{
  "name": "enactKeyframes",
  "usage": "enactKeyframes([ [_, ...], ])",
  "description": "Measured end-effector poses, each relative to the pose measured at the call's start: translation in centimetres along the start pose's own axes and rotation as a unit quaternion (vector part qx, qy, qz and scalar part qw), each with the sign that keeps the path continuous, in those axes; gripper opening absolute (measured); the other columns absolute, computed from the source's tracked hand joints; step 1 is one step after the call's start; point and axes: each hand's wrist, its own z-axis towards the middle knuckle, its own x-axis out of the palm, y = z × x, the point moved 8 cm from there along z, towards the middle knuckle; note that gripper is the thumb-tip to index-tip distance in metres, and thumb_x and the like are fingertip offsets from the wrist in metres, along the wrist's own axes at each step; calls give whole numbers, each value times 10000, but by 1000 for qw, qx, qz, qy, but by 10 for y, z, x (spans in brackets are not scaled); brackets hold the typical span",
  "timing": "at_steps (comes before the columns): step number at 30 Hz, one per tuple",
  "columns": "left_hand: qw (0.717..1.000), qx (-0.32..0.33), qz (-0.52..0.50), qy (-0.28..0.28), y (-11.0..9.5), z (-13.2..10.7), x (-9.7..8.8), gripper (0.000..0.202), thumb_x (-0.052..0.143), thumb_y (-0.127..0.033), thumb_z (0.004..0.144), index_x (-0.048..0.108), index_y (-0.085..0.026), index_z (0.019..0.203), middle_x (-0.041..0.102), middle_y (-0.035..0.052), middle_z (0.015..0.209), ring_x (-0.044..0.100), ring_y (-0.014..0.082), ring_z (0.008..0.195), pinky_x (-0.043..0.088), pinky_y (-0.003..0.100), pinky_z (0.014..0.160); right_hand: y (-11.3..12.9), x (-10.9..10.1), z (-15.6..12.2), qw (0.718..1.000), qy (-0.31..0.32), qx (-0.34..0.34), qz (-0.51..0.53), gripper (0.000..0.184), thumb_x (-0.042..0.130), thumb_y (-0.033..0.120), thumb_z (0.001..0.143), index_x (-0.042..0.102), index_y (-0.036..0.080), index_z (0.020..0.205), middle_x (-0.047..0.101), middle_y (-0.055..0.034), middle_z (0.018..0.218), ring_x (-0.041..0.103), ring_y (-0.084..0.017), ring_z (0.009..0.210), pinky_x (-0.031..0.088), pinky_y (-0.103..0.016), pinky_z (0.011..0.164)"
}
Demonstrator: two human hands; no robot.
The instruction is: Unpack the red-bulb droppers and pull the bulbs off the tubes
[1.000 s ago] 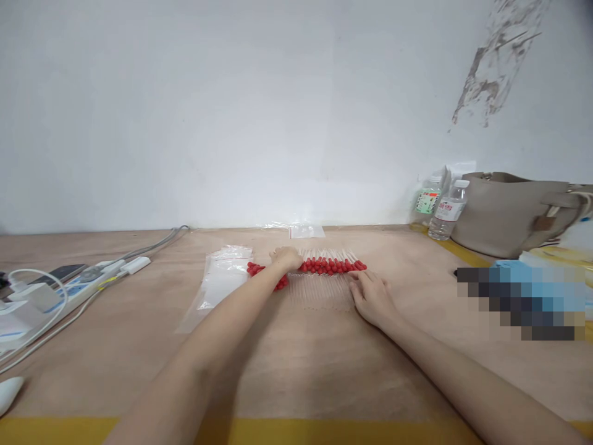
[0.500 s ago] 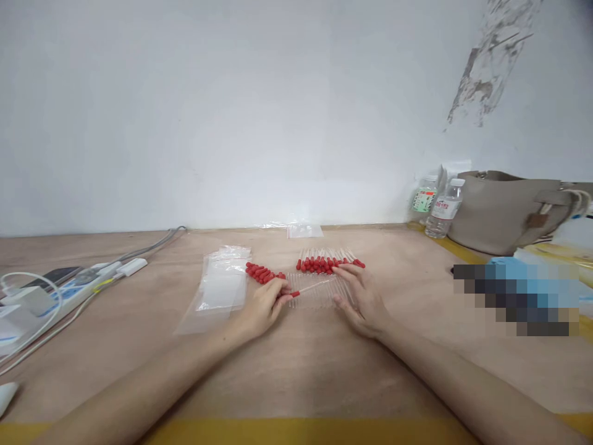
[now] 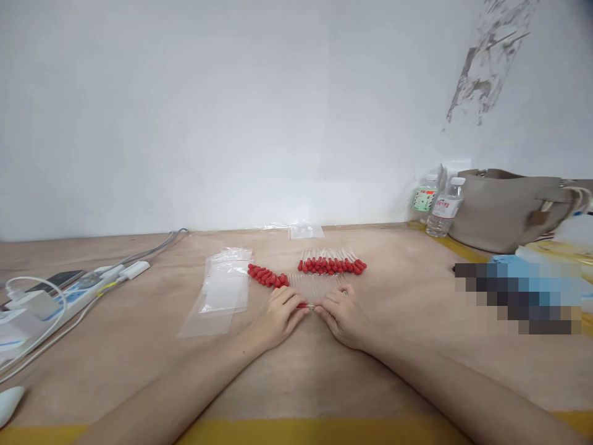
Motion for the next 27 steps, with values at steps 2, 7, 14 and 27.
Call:
enactKeyframes([
  [2, 1000, 9, 27, 8, -1, 0, 2, 175, 403, -270, 867, 544, -170, 836, 550, 36, 783, 464, 155, 754, 366, 296, 714, 1, -1, 0, 1000, 2, -5, 15, 261, 391, 260, 870, 585, 170, 721, 592, 2, 639, 463, -99, 617, 216, -297, 700],
  [7, 997, 26, 51, 42, -6, 0, 6, 236, 351, -256, 883, 544, -155, 793, 526, 44, 748, 437, 154, 730, 344, 296, 697, 8, -12, 1, 998, -28, -52, -7, 233, 435, 275, 853, 600, 182, 718, 565, 19, 576, 412, -96, 596, 201, -300, 682],
  [14, 995, 20, 17, 91, -5, 0, 9, 263, 300, -245, 896, 502, -161, 748, 510, 25, 717, 435, 148, 741, 328, 301, 721, 15, -24, -4, 987, -74, -113, -82, 168, 470, 236, 834, 603, 197, 739, 493, 34, 516, 360, -104, 600, 212, -313, 706],
  [27, 995, -80, -23, 54, 23, -10, -10, 301, 227, -261, 906, 445, -174, 718, 464, 22, 702, 434, 152, 687, 363, 295, 676, -31, -47, -13, 988, -93, -4, -120, 169, 477, 221, 816, 645, 241, 818, 598, 13, 641, 470, -111, 679, 212, -314, 763],
])
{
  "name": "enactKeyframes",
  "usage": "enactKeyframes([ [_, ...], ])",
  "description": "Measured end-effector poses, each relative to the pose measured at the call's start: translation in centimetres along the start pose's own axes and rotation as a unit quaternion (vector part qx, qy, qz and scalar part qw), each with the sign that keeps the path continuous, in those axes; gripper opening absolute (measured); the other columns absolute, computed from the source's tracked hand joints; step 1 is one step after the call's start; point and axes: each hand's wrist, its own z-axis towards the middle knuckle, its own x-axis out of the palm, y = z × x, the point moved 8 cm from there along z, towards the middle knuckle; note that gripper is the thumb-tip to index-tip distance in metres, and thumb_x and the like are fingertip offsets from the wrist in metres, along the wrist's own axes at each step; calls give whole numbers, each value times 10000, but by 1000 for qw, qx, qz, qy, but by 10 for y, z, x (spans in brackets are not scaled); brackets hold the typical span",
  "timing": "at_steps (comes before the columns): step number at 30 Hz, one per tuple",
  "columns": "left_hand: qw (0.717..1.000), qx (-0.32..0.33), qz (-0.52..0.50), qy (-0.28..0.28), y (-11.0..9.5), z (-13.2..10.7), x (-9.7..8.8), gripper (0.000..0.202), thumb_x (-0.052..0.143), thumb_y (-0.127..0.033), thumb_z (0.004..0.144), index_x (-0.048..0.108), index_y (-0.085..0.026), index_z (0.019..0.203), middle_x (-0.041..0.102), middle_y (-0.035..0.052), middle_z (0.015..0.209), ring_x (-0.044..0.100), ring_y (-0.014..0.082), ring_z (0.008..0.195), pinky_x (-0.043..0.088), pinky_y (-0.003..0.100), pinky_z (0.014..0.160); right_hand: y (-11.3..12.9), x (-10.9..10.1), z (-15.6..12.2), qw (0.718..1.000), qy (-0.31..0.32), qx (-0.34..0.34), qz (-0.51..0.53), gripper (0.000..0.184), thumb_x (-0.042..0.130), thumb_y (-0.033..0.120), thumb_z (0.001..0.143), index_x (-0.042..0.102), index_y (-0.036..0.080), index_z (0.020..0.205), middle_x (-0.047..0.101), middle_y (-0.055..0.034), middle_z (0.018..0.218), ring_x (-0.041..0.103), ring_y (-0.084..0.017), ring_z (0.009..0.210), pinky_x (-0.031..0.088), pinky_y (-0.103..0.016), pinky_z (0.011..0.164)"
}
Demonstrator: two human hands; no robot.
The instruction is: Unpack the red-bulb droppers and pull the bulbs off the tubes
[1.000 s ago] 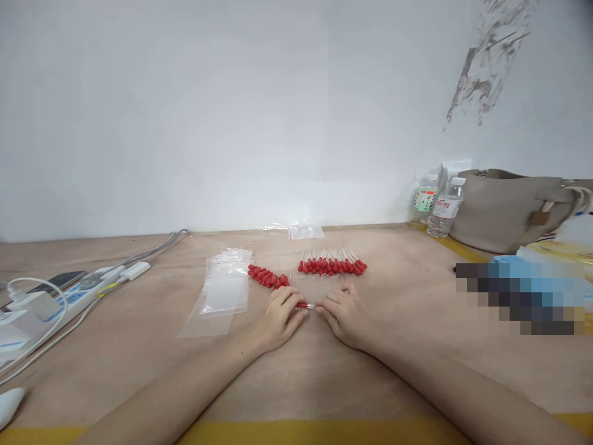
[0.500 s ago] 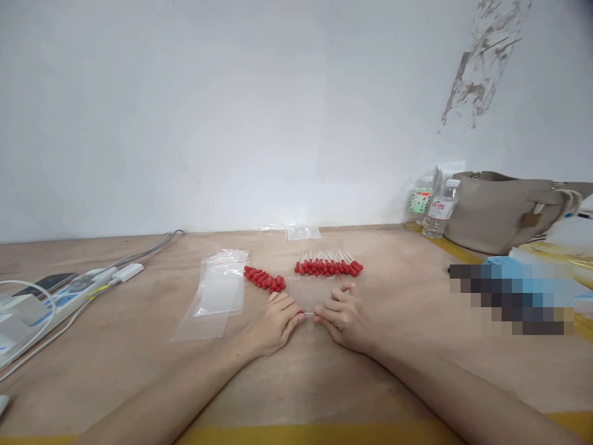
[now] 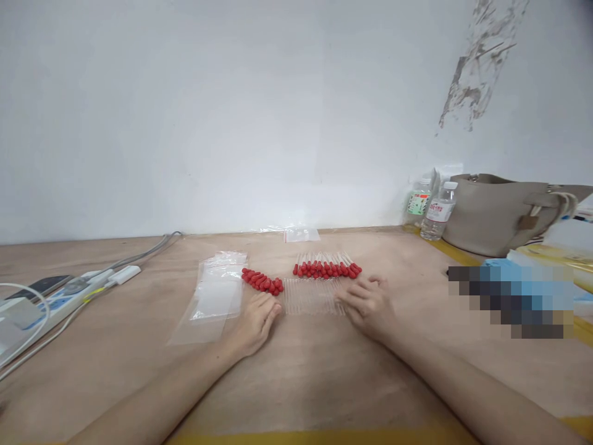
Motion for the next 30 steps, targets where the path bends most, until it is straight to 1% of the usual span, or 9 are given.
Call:
enactKeyframes([
  [2, 998, -36, -36, -45, 11, 1, -13, 297, 228, -274, 907, 469, -177, 763, 473, 23, 730, 451, 150, 705, 377, 285, 676, -29, 6, -2, 993, 38, 114, -9, 191, 464, 241, 818, 652, 251, 847, 631, -1, 723, 508, -106, 686, 214, -303, 743],
  [4, 992, -66, -64, -90, 22, 4, -28, 296, 239, -285, 903, 506, -178, 832, 498, 32, 787, 473, 155, 771, 387, 292, 731, -47, 13, -6, 976, 85, 199, -18, 230, 432, 230, 817, 646, 257, 896, 650, -7, 765, 537, -112, 678, 223, -296, 720],
  [6, 983, -110, -76, -125, 37, 8, -41, 300, 262, -295, 890, 539, -179, 905, 518, 42, 846, 481, 168, 858, 378, 311, 805, -57, 18, -10, 959, 121, 254, -29, 251, 412, 213, 802, 634, 250, 913, 663, -11, 778, 561, -138, 694, 233, -302, 716],
  [9, 962, -202, -87, -159, 71, 10, -59, 307, 315, -300, 842, 561, -179, 982, 534, 44, 914, 490, 178, 923, 372, 317, 846, -63, 23, -15, 940, 150, 305, -38, 228, 411, 200, 775, 610, 220, 886, 666, -24, 764, 579, -172, 701, 248, -316, 716],
  [11, 949, -254, -96, -160, 95, 11, -67, 311, 358, -291, 797, 553, -172, 1007, 552, 36, 891, 515, 176, 896, 397, 297, 803, -64, 27, -18, 933, 164, 319, -34, 198, 422, 193, 761, 591, 209, 862, 659, -24, 733, 581, -178, 691, 253, -315, 704],
  [14, 941, -291, -95, -147, 124, 14, -74, 325, 422, -266, 736, 508, -165, 1033, 566, 1, 755, 548, 150, 774, 422, 247, 691, -63, 33, -19, 931, 174, 321, -13, 190, 430, 179, 749, 572, 207, 872, 653, -14, 735, 580, -181, 708, 248, -319, 706],
  [19, 937, -333, -54, -93, 156, 26, -74, 295, 516, -270, 670, 503, -171, 948, 600, -5, 744, 565, 129, 682, 423, 204, 573, -58, 38, -18, 936, 164, 310, 26, 177, 430, 181, 749, 589, 207, 821, 645, -19, 835, 557, -178, 800, 235, -310, 691],
  [25, 939, -339, -32, -52, 161, 45, -62, 266, 568, -283, 639, 539, -170, 878, 631, 11, 727, 594, 142, 671, 440, 205, 554, -55, 38, -18, 941, 152, 300, 46, 151, 442, 208, 762, 589, 212, 797, 635, -2, 835, 542, -159, 809, 230, -293, 684],
  [30, 942, -336, 8, -28, 160, 54, -51, 190, 613, -315, 608, 584, -173, 730, 645, 29, 734, 603, 166, 702, 444, 218, 589, -53, 36, -16, 945, 146, 290, 46, 143, 451, 232, 764, 587, 197, 789, 634, -23, 844, 544, -156, 796, 236, -290, 674],
])
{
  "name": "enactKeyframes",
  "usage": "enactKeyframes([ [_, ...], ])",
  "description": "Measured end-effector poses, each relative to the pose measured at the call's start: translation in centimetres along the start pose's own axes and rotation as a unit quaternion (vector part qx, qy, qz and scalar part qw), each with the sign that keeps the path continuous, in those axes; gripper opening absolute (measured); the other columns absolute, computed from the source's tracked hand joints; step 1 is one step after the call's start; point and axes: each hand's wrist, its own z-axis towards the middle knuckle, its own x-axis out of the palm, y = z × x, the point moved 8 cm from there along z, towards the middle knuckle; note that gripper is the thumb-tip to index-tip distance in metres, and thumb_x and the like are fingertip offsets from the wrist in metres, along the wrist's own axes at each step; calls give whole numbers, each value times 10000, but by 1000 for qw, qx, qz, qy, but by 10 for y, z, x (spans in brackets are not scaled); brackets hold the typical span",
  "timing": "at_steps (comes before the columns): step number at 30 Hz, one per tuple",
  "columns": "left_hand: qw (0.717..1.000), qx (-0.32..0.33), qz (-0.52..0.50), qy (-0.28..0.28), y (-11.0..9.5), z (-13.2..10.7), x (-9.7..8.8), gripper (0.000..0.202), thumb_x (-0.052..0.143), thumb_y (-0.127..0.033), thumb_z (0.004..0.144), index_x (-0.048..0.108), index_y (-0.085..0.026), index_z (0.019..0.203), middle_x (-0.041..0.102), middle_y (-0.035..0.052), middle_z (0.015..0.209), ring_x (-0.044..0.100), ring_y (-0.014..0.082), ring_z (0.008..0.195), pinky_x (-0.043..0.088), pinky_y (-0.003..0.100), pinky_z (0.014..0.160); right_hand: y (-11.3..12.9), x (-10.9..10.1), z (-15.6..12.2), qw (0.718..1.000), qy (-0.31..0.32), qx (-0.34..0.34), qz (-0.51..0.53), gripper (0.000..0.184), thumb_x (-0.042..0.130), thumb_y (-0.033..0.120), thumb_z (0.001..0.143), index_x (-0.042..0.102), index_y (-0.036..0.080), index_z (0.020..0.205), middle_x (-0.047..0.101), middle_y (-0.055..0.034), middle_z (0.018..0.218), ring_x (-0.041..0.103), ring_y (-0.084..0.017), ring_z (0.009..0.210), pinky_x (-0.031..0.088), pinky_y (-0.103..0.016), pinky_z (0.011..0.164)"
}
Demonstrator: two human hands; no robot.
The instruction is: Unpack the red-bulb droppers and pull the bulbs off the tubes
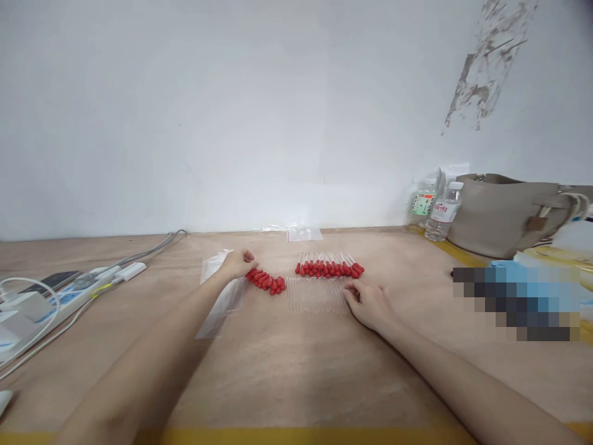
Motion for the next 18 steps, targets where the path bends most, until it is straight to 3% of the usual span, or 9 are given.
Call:
enactKeyframes([
  [5, 998, -9, 46, -30, 1, 2, -9, 236, 552, -412, 672, 592, -179, 676, 648, 44, 727, 602, 193, 723, 434, 245, 608, 0, 0, 0, 1000, -4, -4, -2, 161, 441, 271, 778, 585, 198, 785, 632, -22, 830, 547, -160, 789, 249, -290, 668],
  [9, 996, 10, 74, -55, -20, 0, -13, 230, 478, -365, 731, 613, -179, 742, 650, 50, 813, 589, 203, 819, 428, 258, 692, -2, -1, 2, 1000, -18, 2, 1, 189, 431, 305, 787, 588, 199, 792, 628, -20, 796, 547, -158, 767, 261, -297, 678],
  [14, 995, 48, 87, 29, -66, -4, 28, 166, 560, -303, 652, 649, -189, 734, 666, 40, 802, 597, 198, 813, 429, 249, 717, -5, -7, 3, 999, -36, 19, 14, 200, 416, 305, 794, 589, 206, 795, 621, -24, 827, 541, -171, 813, 276, -307, 711],
  [18, 990, 7, 98, 102, -85, -3, 62, 252, 593, -372, 616, 662, -157, 728, 647, 77, 592, 614, 224, 640, 443, 301, 633, -11, -11, 3, 998, -42, 37, 18, 247, 360, 305, 823, 587, 213, 802, 623, -27, 846, 533, -191, 845, 280, -309, 703],
])
